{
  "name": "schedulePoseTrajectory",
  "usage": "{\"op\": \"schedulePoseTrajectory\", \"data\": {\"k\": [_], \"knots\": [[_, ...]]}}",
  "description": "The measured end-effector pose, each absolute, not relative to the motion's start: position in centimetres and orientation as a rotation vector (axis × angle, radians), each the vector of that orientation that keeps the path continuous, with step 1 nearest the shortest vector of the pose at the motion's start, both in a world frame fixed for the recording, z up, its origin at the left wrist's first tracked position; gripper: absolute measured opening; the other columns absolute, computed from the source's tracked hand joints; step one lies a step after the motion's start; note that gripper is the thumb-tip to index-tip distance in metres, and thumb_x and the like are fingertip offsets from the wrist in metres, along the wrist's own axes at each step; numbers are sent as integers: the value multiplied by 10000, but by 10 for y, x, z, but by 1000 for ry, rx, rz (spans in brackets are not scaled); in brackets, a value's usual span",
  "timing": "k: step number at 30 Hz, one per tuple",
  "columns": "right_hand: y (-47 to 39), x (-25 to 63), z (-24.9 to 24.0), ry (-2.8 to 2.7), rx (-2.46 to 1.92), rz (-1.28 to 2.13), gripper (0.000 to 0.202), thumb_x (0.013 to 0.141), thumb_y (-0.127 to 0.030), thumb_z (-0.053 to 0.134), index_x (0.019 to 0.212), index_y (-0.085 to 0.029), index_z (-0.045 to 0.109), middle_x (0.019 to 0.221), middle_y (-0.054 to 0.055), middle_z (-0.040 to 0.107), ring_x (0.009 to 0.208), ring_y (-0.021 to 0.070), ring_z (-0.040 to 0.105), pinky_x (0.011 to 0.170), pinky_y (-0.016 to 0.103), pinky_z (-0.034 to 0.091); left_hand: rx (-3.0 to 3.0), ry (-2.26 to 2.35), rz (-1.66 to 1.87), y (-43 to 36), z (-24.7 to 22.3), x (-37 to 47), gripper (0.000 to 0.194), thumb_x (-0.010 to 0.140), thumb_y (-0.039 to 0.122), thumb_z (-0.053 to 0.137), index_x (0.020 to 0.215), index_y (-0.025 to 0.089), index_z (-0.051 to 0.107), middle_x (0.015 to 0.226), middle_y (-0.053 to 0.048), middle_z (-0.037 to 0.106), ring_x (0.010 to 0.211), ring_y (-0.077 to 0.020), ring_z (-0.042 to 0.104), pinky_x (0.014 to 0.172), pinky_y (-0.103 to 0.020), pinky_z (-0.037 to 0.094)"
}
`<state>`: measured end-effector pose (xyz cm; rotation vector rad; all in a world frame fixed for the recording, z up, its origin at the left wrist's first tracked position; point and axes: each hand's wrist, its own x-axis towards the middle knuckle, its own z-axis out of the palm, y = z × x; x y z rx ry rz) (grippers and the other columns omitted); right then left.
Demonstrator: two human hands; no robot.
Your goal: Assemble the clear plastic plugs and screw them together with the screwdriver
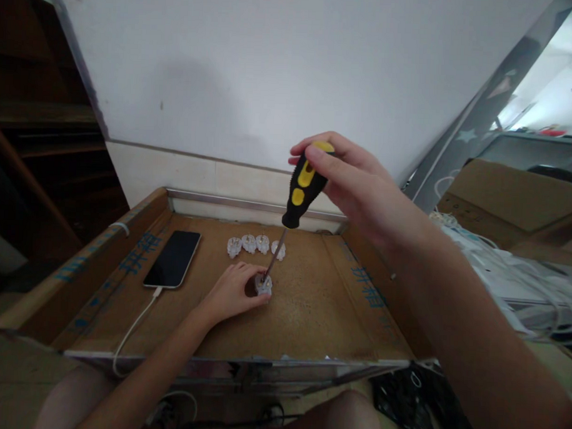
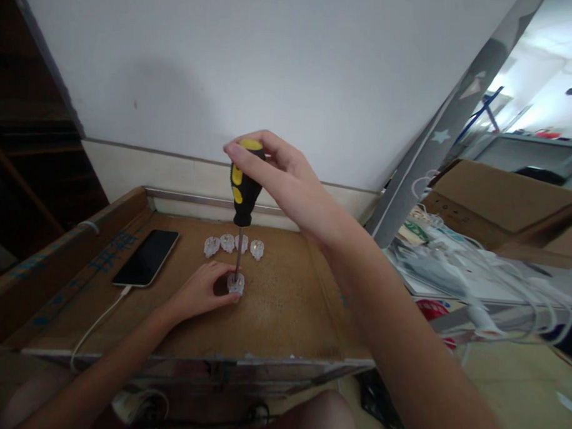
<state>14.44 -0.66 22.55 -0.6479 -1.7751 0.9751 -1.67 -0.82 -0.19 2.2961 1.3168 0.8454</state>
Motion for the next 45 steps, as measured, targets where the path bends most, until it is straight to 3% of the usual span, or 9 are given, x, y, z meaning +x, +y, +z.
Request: {"op": "schedulePoseTrajectory", "data": {"k": [6, 9, 12, 19, 25, 30, 34, 39, 45], "knots": [[5, 135, 212, -1545, -556, 853, 226, 810, -448, 575, 862, -253, 476, 540, -76, 470, 447, 90, 478, 445, 215, 402, 2289, 1316, 872, -6, -8, -16, 475, 720, 449, 652, 1134, 232, 569, 1077, -50, 635, 985, -240, 561, 868, -375, 417], [1, 127, 212, -1617, -478, 968, 260, 835, -485, 522, 912, -237, 534, 632, -42, 495, 540, 98, 520, 510, 226, 443, 2295, 1317, 875, -6, -7, -16, 467, 716, 441, 659, 1124, 229, 576, 1049, -49, 638, 956, -235, 563, 854, -375, 422], [0, 116, 212, -1683, -458, 896, 231, 806, -434, 593, 786, -223, 502, 734, -35, 502, 638, 80, 529, 596, 209, 460, 2310, 1295, 887, -6, -6, -16, 430, 719, 420, 658, 1101, 235, 589, 1000, -36, 645, 922, -223, 569, 837, -368, 430], [7, 105, 205, -1612, -586, 661, 260, 885, -506, 407, 915, -253, 458, 657, -45, 448, 514, 81, 454, 501, 216, 423, 2274, 1257, 915, -7, -6, -15, 462, 714, 366, 654, 1147, 229, 571, 1065, -50, 641, 967, -224, 575, 869, -358, 440], [2, 112, 200, -1733, -683, 439, 222, 864, -424, 494, 998, -258, 434, 968, 30, 519, 895, 130, 545, 719, 244, 478, 2240, 1274, 904, -8, -3, -13, 572, 701, 331, 652, 1244, 248, 492, 1166, -51, 621, 1046, -237, 573, 922, -377, 430], [4, 110, 199, -1578, -713, 591, 352, 865, -503, 447, 1124, -273, 388, 806, -3, 492, 689, 112, 531, 580, 227, 461, 2216, 1267, 918, -7, -8, -12, 594, 697, 319, 656, 1259, 247, 477, 1171, -53, 621, 1052, -231, 581, 932, -372, 435], [-3, 107, 205, -1567, -552, 842, 339, 897, -509, 365, 1003, -223, 514, 704, -13, 452, 574, 92, 475, 526, 217, 447, 2203, 1268, 969, -7, -11, -13, 657, 698, 332, 661, 1301, 223, 423, 1182, -70, 602, 1039, -223, 586, 917, -361, 455], [-12, 103, 202, -1593, -598, 651, 277, 882, -526, 394, 883, -252, 439, 796, -4, 494, 692, 103, 543, 595, 231, 471, 2245, 1279, 947, -7, -10, -12, 581, 705, 328, 652, 1247, 219, 476, 1176, -65, 607, 1048, -228, 578, 926, -373, 444], [-13, 108, 200, -1521, -704, 571, 237, 849, -469, 483, 862, -263, 366, 630, -50, 373, 540, 102, 475, 480, 229, 403, 2212, 1274, 902, -6, -8, -11, 550, 698, 314, 647, 1225, 245, 504, 1158, -52, 625, 1031, -228, 584, 916, -371, 442]]}}
